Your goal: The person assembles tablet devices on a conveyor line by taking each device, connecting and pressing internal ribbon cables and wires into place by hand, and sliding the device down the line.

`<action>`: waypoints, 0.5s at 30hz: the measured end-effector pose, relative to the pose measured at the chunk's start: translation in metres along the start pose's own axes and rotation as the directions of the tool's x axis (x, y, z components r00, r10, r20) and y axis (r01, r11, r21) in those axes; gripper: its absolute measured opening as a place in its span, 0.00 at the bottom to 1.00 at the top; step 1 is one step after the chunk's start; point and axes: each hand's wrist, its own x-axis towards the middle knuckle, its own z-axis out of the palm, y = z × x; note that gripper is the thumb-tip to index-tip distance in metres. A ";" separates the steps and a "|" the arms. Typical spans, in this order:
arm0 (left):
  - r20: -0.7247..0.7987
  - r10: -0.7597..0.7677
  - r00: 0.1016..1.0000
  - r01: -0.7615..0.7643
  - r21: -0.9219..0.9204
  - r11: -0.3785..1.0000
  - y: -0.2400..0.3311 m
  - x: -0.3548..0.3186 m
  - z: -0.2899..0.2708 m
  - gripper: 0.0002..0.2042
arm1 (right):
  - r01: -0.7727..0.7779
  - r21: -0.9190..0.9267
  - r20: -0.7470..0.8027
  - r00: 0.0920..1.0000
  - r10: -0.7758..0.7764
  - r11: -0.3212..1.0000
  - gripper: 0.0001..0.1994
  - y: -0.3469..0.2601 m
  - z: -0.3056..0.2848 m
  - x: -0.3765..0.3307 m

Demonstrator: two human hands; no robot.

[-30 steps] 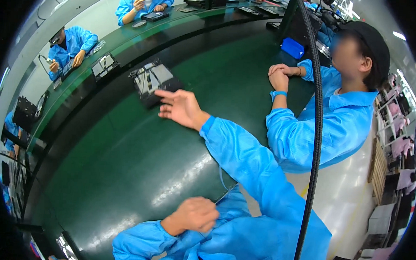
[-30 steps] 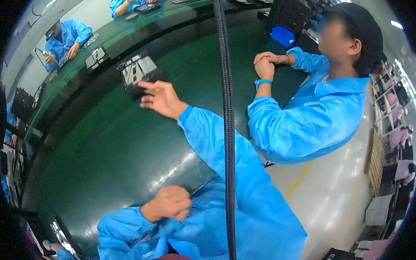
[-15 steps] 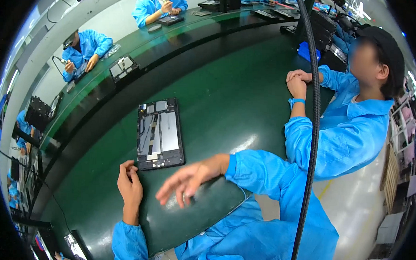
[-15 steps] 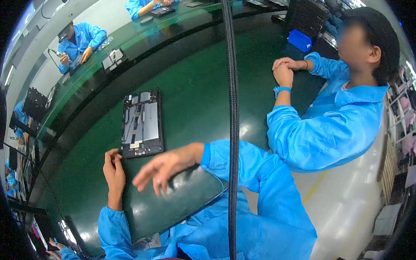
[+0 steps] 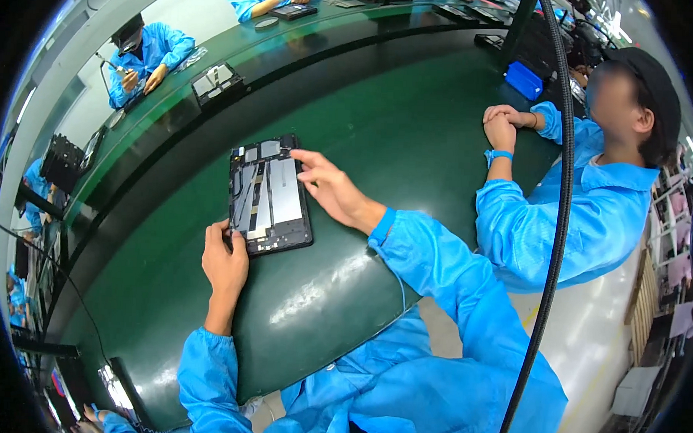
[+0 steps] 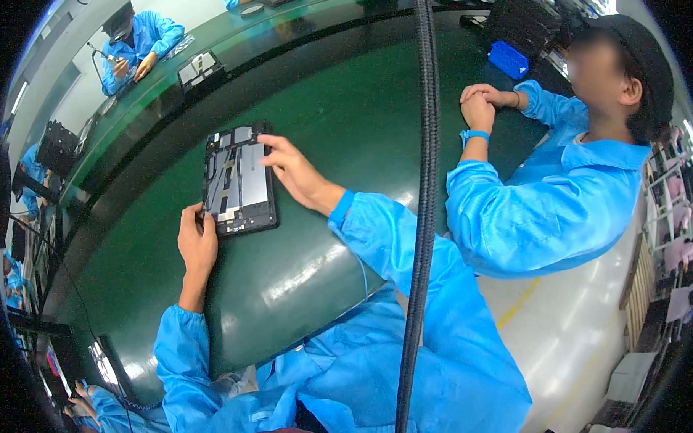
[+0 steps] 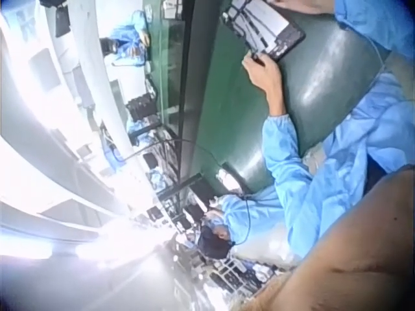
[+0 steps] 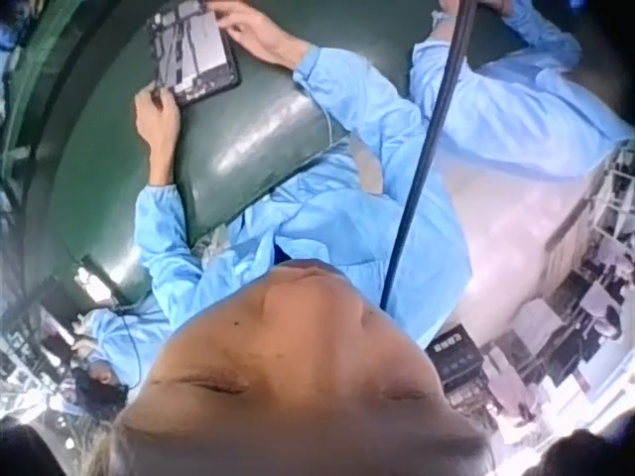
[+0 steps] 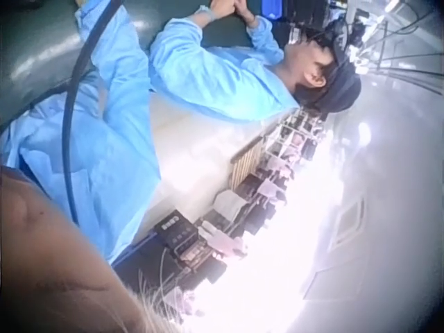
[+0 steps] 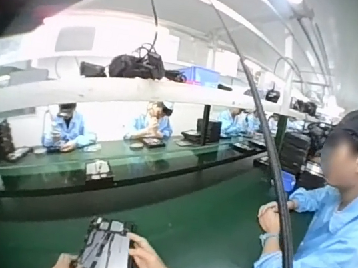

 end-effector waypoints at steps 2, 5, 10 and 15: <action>0.071 -0.015 0.997 0.016 -0.002 1.000 0.008 -0.007 -0.008 0.12 | 0.020 0.022 0.018 1.000 -0.020 1.000 0.32 0.006 0.011 -0.006; 0.087 0.055 0.995 -0.049 -0.070 0.996 -0.003 -0.030 -0.016 0.09 | -0.084 -0.210 -0.076 0.995 0.069 0.974 0.31 0.000 0.020 -0.019; 0.181 0.294 0.939 -0.249 -0.236 0.939 -0.020 -0.062 -0.039 0.16 | -0.033 -0.633 -0.058 0.998 -0.005 0.773 0.17 0.008 0.019 -0.033; 0.032 0.064 0.997 -0.049 -0.349 0.936 -0.019 -0.052 -0.040 0.09 | 0.180 -0.740 0.063 0.978 -0.200 0.648 0.21 0.018 0.028 -0.031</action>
